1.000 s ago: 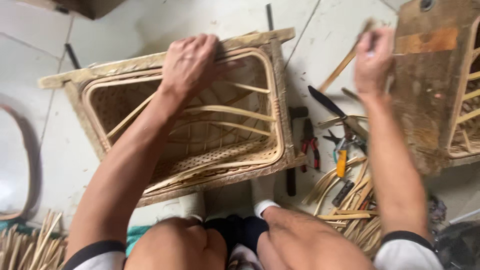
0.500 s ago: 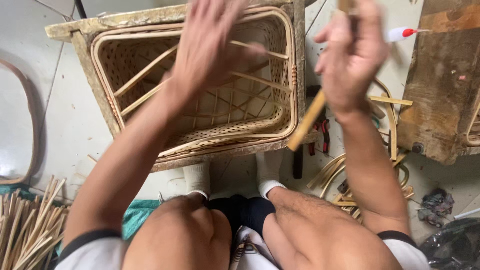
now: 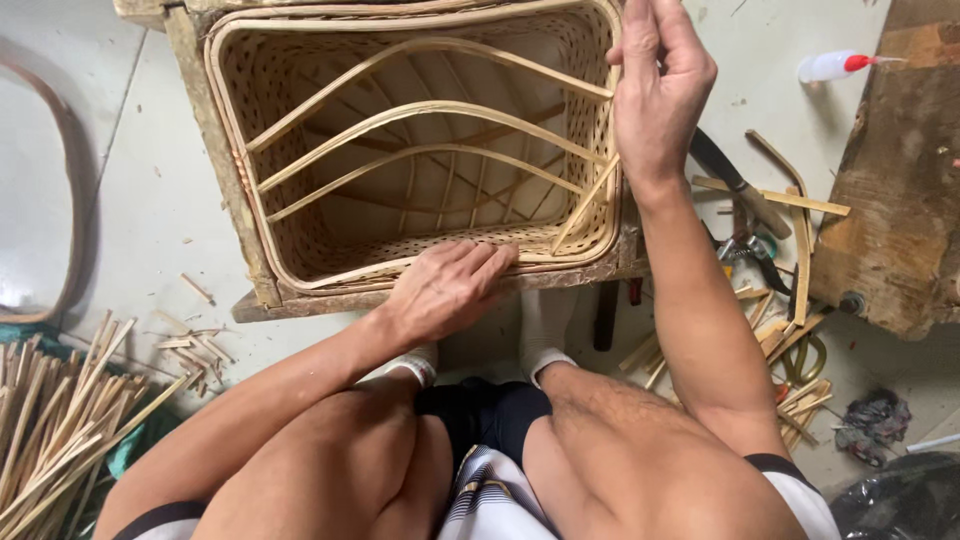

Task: The person sits on the floor with a bamboo basket frame on their lap and weaves thin bamboo strips across it, pressing strips into place by hand. They use pliers to grip and trim strips, a knife to cut a strip, and a hammer to tap the weave tight, then continue fitting strips along the rim.

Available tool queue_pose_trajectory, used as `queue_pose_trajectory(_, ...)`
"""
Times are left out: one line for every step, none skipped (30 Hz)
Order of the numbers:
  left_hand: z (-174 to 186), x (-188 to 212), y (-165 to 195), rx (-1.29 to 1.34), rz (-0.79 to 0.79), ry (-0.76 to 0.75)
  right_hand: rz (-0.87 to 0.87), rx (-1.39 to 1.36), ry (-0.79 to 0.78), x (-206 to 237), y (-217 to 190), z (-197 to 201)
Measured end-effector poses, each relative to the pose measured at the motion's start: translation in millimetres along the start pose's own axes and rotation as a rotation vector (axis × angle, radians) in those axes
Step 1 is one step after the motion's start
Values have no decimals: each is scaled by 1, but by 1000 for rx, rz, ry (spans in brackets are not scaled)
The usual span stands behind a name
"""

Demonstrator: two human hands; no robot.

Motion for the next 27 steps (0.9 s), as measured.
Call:
queue_pose_trajectory(0, 1, 0, 8, -2, -8, -4, 39, -2, 1, 1, -1)
queue_pose_trajectory(-1, 2, 0, 18, 7, -15, -13, 71, -9, 3, 2, -2)
queue_pose_trajectory(-1, 3, 0, 22, 9, -22, -16, 102, -7, 5, 3, -2)
queue_pose_trajectory(-2, 4, -1, 25, 3, -28, -15, 75, -8, 7, 4, -2)
queue_pose_trajectory(-3, 4, -1, 19, -13, -26, -19, 51, -15, 9, 6, -1)
queue_pose_trajectory(-3, 4, -1, 15, -24, -24, -24, 25, -26, 10, 8, -1)
queue_pose_trajectory(-3, 4, -1, 7, -39, -21, -74, 13, -14, 11, 12, 0)
queue_pose_trajectory(-3, 4, -1, 17, -50, -11, -125, 2, 2, 11, 15, 2)
queue_pose_trajectory(-2, 3, 0, 31, -57, -1, -179, -9, 13, 11, 19, 3)
queue_pose_trajectory(0, 3, 1, 44, -59, 11, -157, 4, 5, 11, 20, 4)
queue_pose_trajectory(1, 3, 2, 43, -58, 9, -136, 15, -2, 11, 20, 5)
queue_pose_trajectory(2, 2, 3, 44, -59, 4, -117, 26, -8, 12, 19, 5)
queue_pose_trajectory(2, 2, 3, 42, -62, 4, -121, 12, -15, 13, 19, 5)
queue_pose_trajectory(3, 1, 3, 39, -67, 11, -121, -4, -23, 15, 18, 5)
queue_pose_trajectory(3, 1, 3, 38, -68, 17, -125, -23, -35, 17, 17, 4)
queue_pose_trajectory(3, 1, 2, 38, -64, 19, -149, -39, -34, 19, 16, 3)
queue_pose_trajectory(3, 1, 2, 34, -61, 20, -171, -55, -30, 21, 16, 3)
queue_pose_trajectory(3, 1, 1, 31, -59, 23, -191, -69, -26, 22, 16, 3)
queue_pose_trajectory(2, 1, 1, 29, -57, 26, -187, -61, -30, 22, 15, 3)
queue_pose_trajectory(2, 1, 1, 30, -62, 26, -185, -51, -34, 22, 15, 3)
queue_pose_trajectory(2, 1, 1, 32, -67, 26, -183, -42, -37, 22, 16, 3)
queue_pose_trajectory(3, 1, 2, 29, -73, 27, -182, -39, -48, 22, 16, 3)
queue_pose_trajectory(4, 1, 3, 24, -72, 32, -179, -38, -57, 22, 17, 3)
queue_pose_trajectory(5, 0, 3, 21, -74, 34, -178, -35, -63, 21, 17, 3)
queue_pose_trajectory(5, 0, 4, 20, -77, 37, -120, -5, -65, 21, 16, 3)
queue_pose_trajectory(6, -1, 4, 20, -81, 37, -61, 21, -71, 20, 13, 3)
queue_pose_trajectory(5, -1, 3, 20, -82, 36, -4, 44, -80, 20, 11, 2)
Point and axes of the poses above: each hand's wrist, its own x-axis away from the middle knuckle, its own z-axis out of the back of the hand, y = z × x, the point moved 3 cm from there along -x, towards the middle knuckle, and after that the axes turned 14 degrees about x, right-handed, at the moved point
